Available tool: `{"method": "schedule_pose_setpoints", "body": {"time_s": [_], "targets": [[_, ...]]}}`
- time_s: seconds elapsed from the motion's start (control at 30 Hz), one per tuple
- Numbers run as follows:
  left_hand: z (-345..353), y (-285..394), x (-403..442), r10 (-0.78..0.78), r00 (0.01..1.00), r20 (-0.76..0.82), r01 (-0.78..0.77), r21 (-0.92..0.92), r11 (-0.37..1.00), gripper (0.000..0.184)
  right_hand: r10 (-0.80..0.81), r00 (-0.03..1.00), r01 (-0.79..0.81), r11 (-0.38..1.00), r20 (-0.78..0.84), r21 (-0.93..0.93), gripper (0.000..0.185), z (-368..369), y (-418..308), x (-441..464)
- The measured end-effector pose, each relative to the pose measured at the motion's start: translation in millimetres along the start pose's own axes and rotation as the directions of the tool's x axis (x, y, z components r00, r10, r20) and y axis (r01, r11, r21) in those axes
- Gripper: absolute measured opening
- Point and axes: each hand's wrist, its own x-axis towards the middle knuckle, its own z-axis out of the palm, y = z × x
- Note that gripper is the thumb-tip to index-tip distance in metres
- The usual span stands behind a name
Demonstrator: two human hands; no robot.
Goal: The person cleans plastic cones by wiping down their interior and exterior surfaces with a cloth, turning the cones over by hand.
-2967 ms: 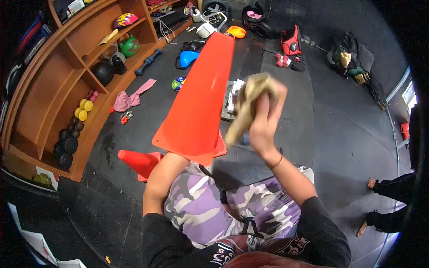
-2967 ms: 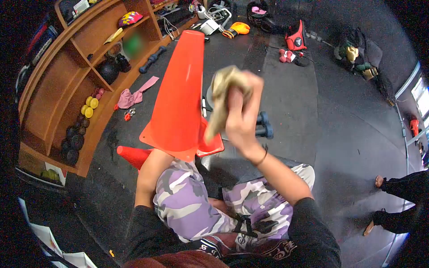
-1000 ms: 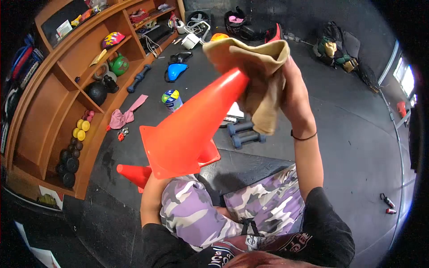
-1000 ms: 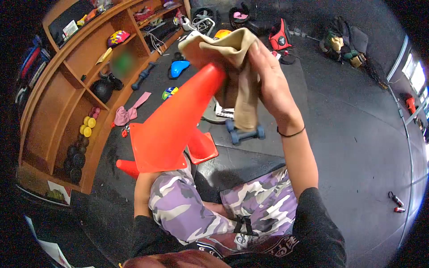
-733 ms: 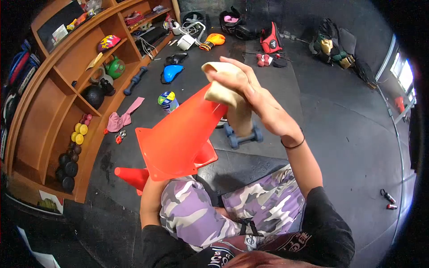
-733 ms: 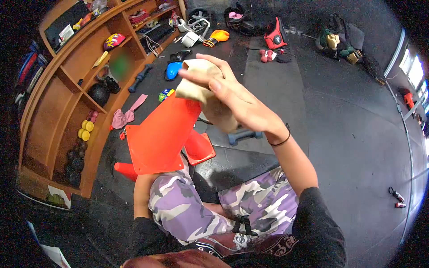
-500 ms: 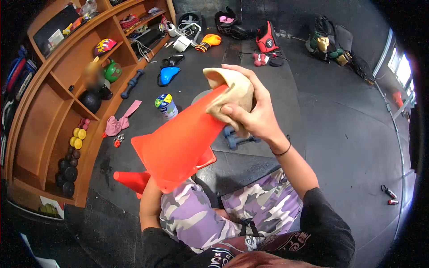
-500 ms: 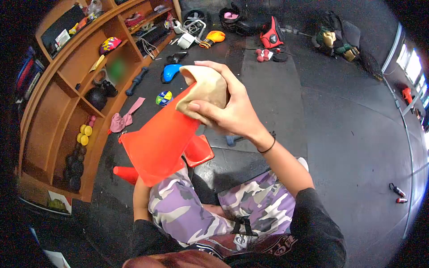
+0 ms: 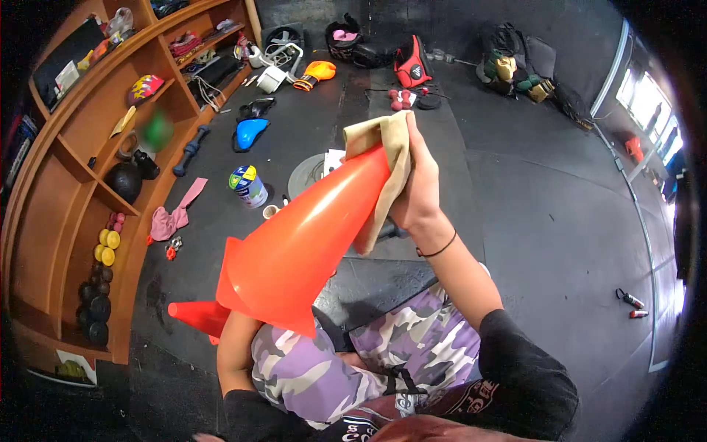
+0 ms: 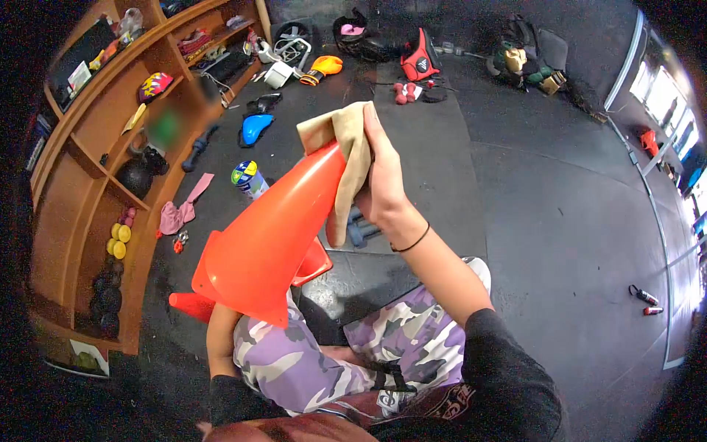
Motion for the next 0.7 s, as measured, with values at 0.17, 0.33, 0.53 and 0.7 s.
{"method": "schedule_pose_setpoints", "body": {"time_s": [0.17,0.33,0.53,0.7], "targets": [[7,-7,1,0.033,0.999,-0.036,-0.033,0.003,0.999,0.025,0.167,0.945,-0.246,0.93,0.281,0.273,0.08,-10,-11,13],[6,-13,5,0.071,0.995,-0.07,-0.068,0.034,0.997,0.024,0.129,0.934,-0.163,0.984,0.334,0.074,0.087,-6,-10,-2],[10,-18,4,0.101,0.991,-0.091,-0.096,0.06,0.994,0.023,0.0,0.827,0.349,0.783,0.562,-0.515,0.042,-18,-31,-4],[15,-22,10,0.137,0.985,-0.1,-0.13,0.079,0.988,0.022,-0.289,0.832,0.538,0.629,0.473,-0.561,0.023,-7,-29,-9]]}}
